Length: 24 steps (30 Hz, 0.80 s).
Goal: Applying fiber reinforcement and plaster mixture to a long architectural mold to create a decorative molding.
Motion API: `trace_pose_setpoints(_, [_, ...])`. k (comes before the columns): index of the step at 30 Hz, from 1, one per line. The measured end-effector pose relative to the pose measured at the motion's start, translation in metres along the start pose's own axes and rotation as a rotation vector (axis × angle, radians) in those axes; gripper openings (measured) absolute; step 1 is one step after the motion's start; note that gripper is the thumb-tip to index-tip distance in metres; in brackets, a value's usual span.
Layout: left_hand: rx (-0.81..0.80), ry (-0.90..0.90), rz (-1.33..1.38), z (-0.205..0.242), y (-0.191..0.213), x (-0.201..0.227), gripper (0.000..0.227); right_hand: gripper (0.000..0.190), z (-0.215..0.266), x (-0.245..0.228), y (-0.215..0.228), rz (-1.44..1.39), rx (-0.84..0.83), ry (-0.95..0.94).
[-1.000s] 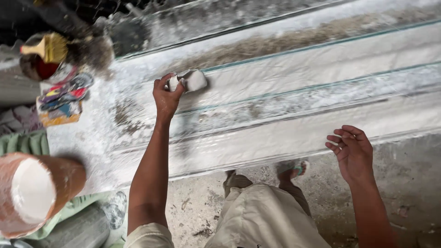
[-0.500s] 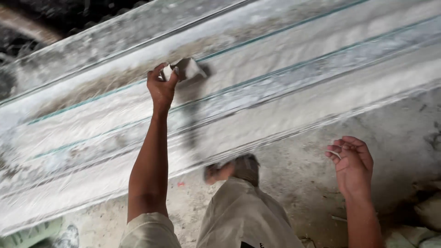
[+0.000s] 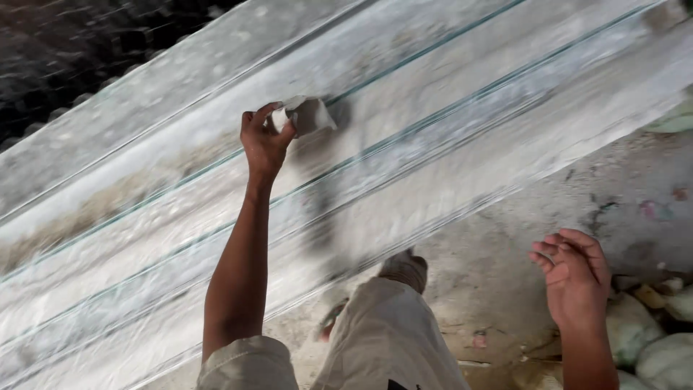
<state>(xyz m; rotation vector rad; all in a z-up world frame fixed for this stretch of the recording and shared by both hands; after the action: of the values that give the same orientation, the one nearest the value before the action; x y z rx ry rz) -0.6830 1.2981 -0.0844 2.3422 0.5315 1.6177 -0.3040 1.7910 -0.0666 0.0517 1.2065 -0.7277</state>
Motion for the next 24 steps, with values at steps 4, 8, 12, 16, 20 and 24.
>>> trace_pose_setpoints(4, [-0.012,-0.063,-0.049,-0.028,-0.094,0.035,0.038,0.014,-0.044,-0.057,0.077,-0.035,0.059,0.021])
trace_pose_setpoints(8, [-0.041,-0.113,-0.165,-0.058,-0.181,0.076,0.039,0.009,-0.111,-0.102,0.128,-0.071,0.056,0.022])
trace_pose_setpoints(12, [-0.021,-0.143,-0.244,-0.079,-0.274,0.119,0.042,0.009,-0.199,-0.147,0.168,-0.087,0.014,-0.007])
trace_pose_setpoints(16, [0.019,-0.022,-0.216,-0.087,-0.355,0.156,0.043,0.017,-0.295,-0.189,0.22,-0.079,-0.077,-0.081])
trace_pose_setpoints(20, [0.018,-0.036,-0.265,-0.11,-0.434,0.174,0.047,0.019,-0.374,-0.233,0.26,-0.03,-0.146,-0.119])
trace_pose_setpoints(24, [0.049,-0.122,-0.322,-0.114,-0.515,0.199,0.045,0.02,-0.414,-0.273,0.296,0.043,-0.16,-0.157])
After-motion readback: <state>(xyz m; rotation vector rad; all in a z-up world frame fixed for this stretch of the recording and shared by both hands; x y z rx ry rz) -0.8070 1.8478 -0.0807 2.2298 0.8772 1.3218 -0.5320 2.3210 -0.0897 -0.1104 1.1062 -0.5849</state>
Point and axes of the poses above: each hand's wrist, its own z-axis away from the middle knuckle, its own y-axis out of the back of the hand, x = y × z, the point moved 4 cm from there along -z, towards the middle knuckle, and after that the axes turned 9 degrees about -y, right-handed, at the moved point
